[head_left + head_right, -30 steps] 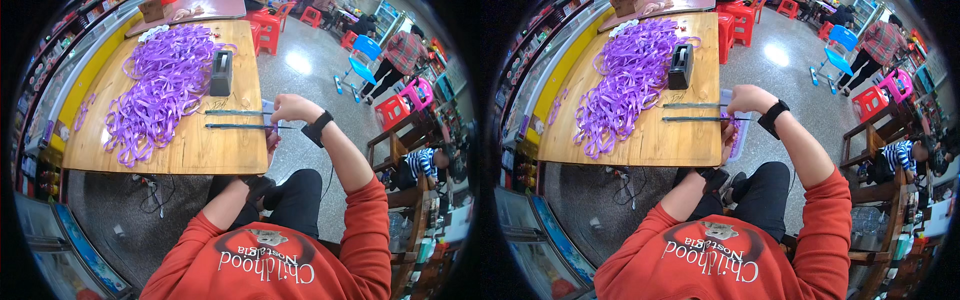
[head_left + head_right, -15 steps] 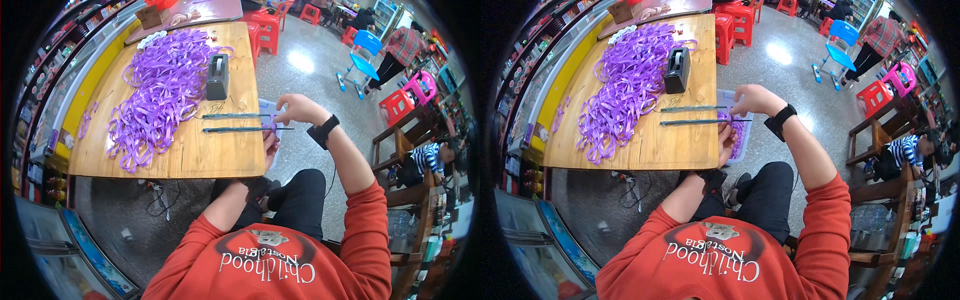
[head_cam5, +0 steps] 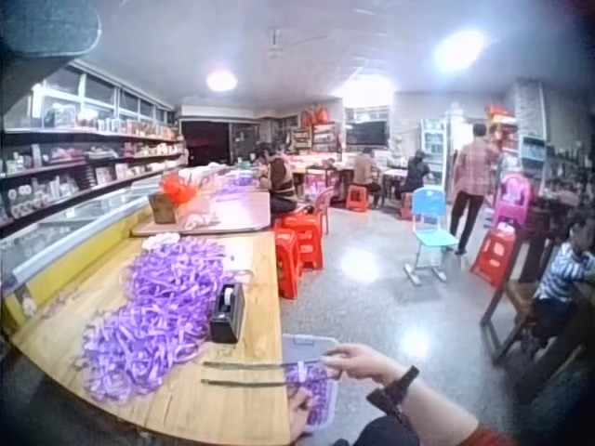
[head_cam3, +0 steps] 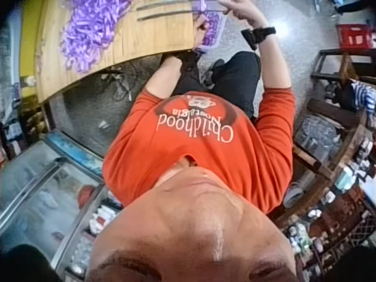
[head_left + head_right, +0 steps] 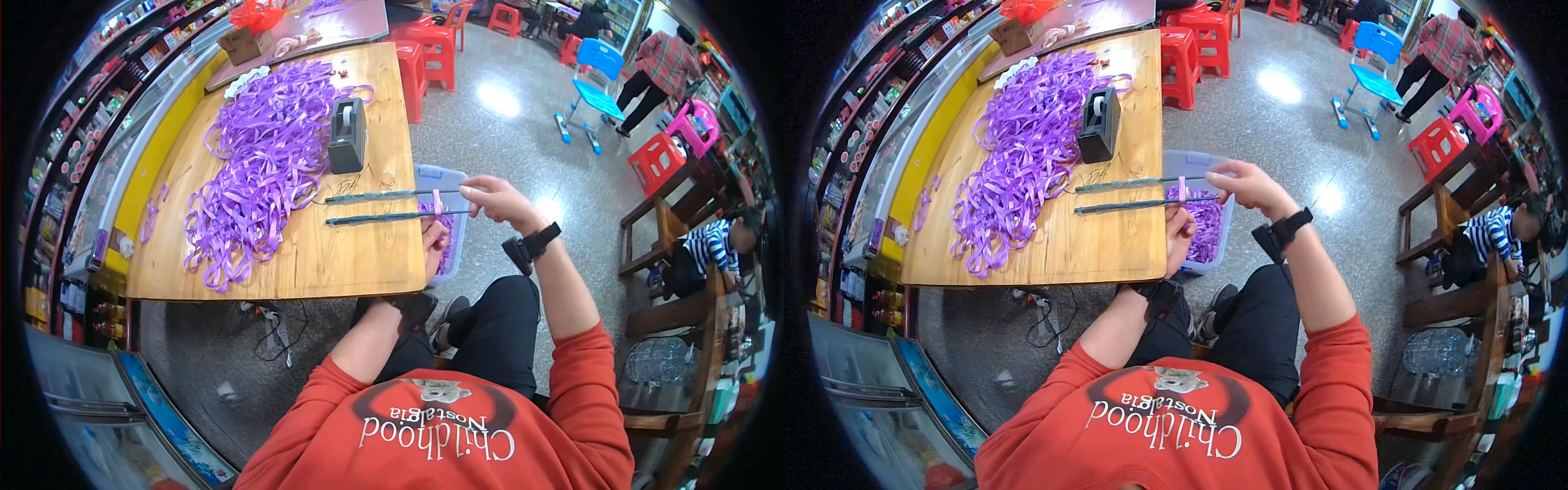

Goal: Sort and organize purple ribbons from a large pile into a plastic container at a workshop table.

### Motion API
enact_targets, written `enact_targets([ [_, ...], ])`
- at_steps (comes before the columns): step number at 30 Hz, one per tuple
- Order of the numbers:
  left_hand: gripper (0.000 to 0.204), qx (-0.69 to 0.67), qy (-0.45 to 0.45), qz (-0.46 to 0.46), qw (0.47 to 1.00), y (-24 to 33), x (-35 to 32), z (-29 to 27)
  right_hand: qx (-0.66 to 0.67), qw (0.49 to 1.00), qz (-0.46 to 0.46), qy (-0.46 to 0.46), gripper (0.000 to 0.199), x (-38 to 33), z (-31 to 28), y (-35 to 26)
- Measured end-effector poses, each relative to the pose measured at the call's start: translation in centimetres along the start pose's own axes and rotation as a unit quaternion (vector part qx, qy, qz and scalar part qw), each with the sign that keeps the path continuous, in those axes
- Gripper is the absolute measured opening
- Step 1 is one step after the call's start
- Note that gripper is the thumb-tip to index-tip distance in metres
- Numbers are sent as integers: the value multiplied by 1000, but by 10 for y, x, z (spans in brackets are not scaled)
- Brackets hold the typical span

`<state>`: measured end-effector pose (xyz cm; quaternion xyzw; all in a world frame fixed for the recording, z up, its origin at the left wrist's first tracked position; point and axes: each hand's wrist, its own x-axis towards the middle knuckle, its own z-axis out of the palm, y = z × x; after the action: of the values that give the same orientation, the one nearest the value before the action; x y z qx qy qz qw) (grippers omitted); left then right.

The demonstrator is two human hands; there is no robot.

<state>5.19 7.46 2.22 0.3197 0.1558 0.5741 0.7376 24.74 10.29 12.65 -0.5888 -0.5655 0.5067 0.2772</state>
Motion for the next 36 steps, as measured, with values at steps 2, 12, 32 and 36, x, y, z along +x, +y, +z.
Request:
enact_targets([
  [2,15,-33,5,-4,999,-4,2,-4,130,991,12,-40,47,2,8,27],
  [12,22,-54,14,-16,998,-5,2,-4,491,857,-70,-139,20,34,70,82],
  [32,21,-74,32,-12,997,-8,4,-10,522,828,-111,-171,12,26,63,70],
  [36,18,-78,34,-4,996,-3,1,-3,508,846,-79,-140,12,28,62,69],
])
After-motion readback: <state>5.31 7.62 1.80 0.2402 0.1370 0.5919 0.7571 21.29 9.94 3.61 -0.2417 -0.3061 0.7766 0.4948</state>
